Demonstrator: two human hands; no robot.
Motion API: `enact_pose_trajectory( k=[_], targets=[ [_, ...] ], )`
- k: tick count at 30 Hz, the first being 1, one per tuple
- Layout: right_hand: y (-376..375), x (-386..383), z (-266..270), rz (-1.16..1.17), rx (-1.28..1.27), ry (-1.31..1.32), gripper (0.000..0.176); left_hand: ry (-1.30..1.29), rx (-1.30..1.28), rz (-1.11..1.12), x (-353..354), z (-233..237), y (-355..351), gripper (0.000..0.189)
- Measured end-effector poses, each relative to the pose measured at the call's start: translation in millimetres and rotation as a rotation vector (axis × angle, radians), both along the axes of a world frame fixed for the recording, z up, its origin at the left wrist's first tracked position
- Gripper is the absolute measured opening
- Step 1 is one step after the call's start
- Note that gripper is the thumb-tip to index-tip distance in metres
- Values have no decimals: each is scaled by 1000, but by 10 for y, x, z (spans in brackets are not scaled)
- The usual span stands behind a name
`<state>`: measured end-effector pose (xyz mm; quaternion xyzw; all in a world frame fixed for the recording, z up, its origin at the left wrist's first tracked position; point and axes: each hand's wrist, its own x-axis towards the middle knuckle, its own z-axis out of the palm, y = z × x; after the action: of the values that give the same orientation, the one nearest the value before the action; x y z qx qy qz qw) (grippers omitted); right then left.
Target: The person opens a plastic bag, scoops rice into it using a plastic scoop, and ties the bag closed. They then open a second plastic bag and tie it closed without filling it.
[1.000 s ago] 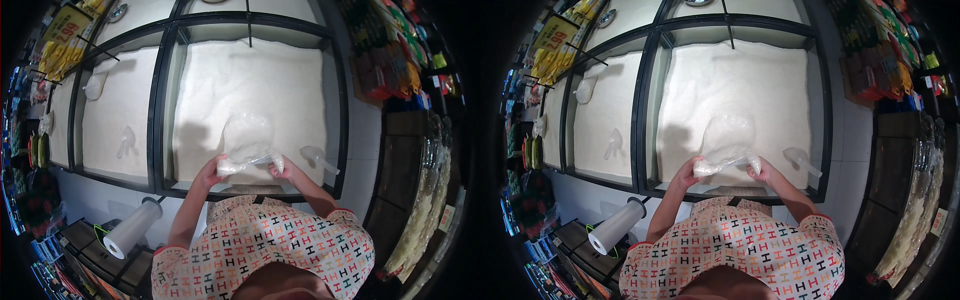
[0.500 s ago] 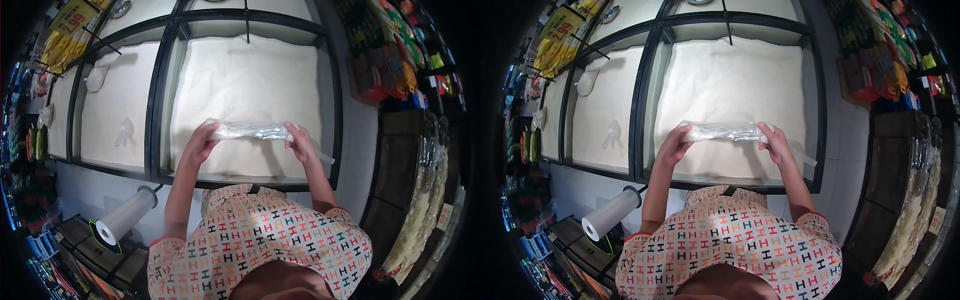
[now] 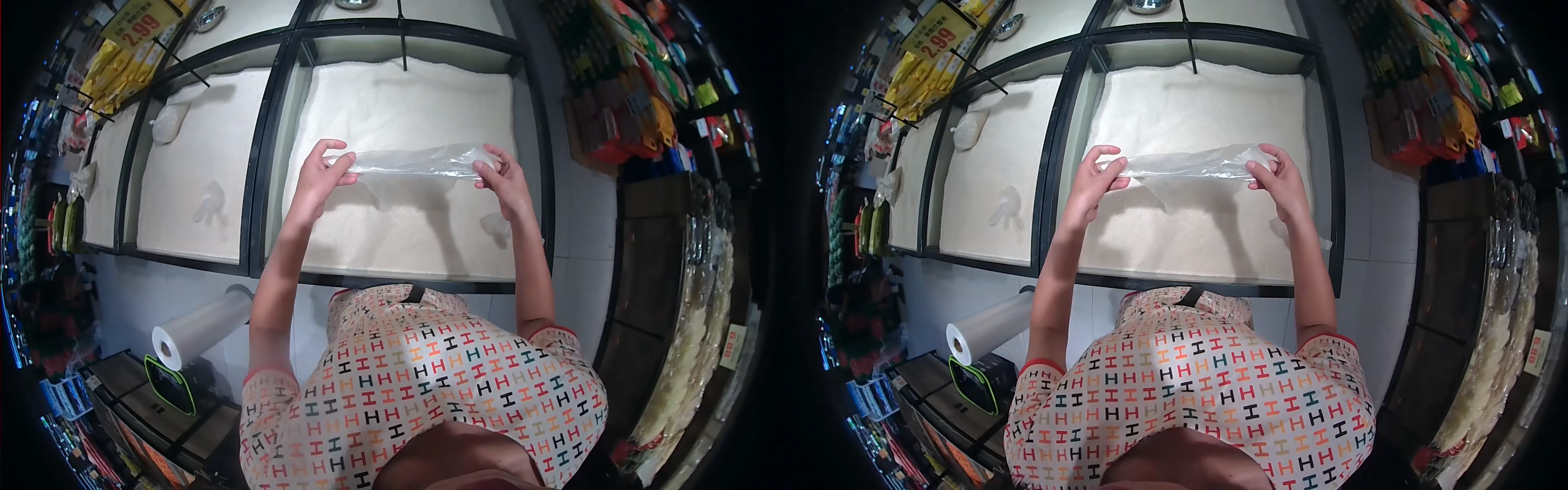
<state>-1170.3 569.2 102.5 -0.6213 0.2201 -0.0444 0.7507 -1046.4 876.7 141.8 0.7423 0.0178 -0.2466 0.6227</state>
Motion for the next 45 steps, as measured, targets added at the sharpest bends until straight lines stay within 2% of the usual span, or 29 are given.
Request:
enact_pose_trajectory(
  k=[5,8,11,17,20,23,26,32,35,38,41,45],
  targets=[
    [-107,-11,-4,71,-3,-88,43,42,44,-38,51,85,9,33],
    [-131,4,35,114,-84,-114,39,-62,56,-118,64,33,57,38],
    [-169,8,9,121,-137,-115,34,-57,110,-119,-10,172,15,50],
    [-210,75,66,117,-230,-102,28,-117,53,-121,-12,164,-15,54],
    [-240,128,121,107,-200,-108,27,-221,149,-108,-1,260,-67,46],
    [-270,181,160,109,-175,-120,26,-85,-28,-59,153,114,-30,40],
    [-265,165,239,99,-214,-176,24,-38,-33,1,132,215,-50,34],
    [-278,196,288,89,-350,-188,20,-204,30,-77,141,229,32,30],
    [-326,276,258,59,-327,-161,18,-155,25,-59,211,249,59,27],
    [-324,275,354,-19,-398,-187,19,-203,146,-59,241,260,80,29],
    [-311,268,382,-85,-500,-280,21,-400,216,38,223,197,28,32],
    [-362,240,398,-88,-538,-319,17,-505,261,-24,245,196,24,29]
  ],
)
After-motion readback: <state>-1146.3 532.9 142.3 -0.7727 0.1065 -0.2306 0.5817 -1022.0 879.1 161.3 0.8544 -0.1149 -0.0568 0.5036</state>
